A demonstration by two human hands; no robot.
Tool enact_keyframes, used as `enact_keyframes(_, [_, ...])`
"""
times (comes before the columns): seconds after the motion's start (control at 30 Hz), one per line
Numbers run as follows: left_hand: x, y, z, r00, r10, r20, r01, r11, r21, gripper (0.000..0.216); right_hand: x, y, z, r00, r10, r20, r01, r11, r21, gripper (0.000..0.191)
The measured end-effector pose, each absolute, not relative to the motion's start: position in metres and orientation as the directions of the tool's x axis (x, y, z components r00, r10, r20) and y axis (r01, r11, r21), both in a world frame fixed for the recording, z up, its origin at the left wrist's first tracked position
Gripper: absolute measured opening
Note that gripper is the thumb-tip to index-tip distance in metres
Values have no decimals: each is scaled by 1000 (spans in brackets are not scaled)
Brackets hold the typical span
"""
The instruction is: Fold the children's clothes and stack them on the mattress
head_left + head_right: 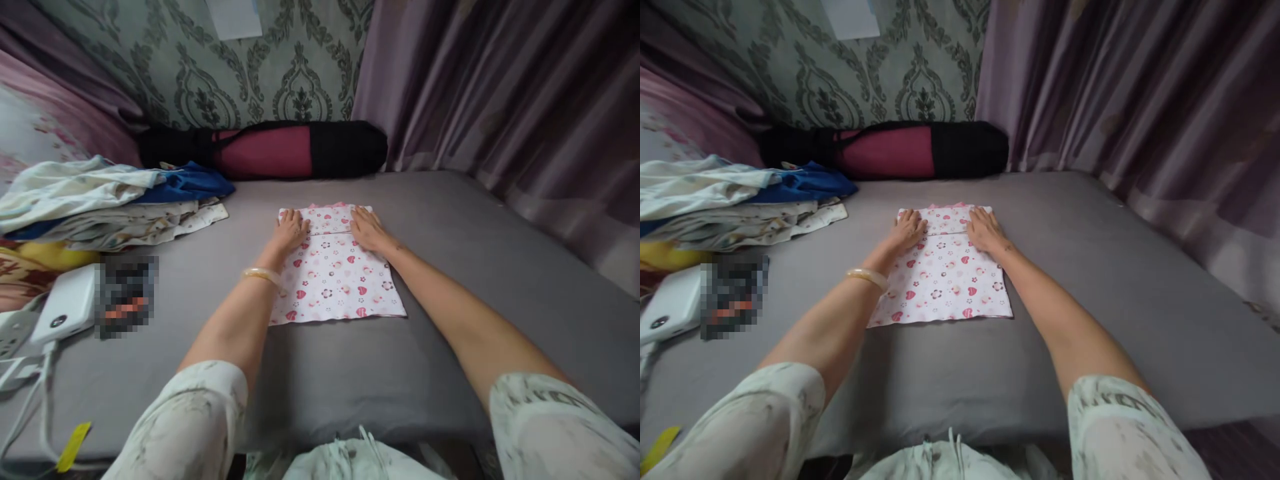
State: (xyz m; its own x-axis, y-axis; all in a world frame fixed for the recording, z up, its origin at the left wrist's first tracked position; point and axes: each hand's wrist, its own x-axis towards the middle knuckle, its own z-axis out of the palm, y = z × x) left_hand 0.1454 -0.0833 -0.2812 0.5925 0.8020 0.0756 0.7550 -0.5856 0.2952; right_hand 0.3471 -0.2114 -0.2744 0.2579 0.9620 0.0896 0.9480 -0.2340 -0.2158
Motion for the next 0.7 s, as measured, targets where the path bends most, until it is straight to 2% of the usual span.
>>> enact_keyframes(0.1, [127,-93,-272,661,748,63,723,-657,213,64,337,-240,-277,159,983,86,965,-137,-224,60])
enact_keyframes(0.23, [96,-129,-263,824,566,26,558,-819,135,64,320,-275,-281,81,996,45,962,-67,-266,62])
enact_keyframes(0.4, [68,-180,-259,920,387,-56,390,-894,222,61,301,-311,-276,-4,1000,24,959,11,-282,62])
enact_keyframes(0.7, [58,-234,-255,961,257,-104,277,-897,345,65,248,-364,-256,-232,973,-12,914,214,-344,57])
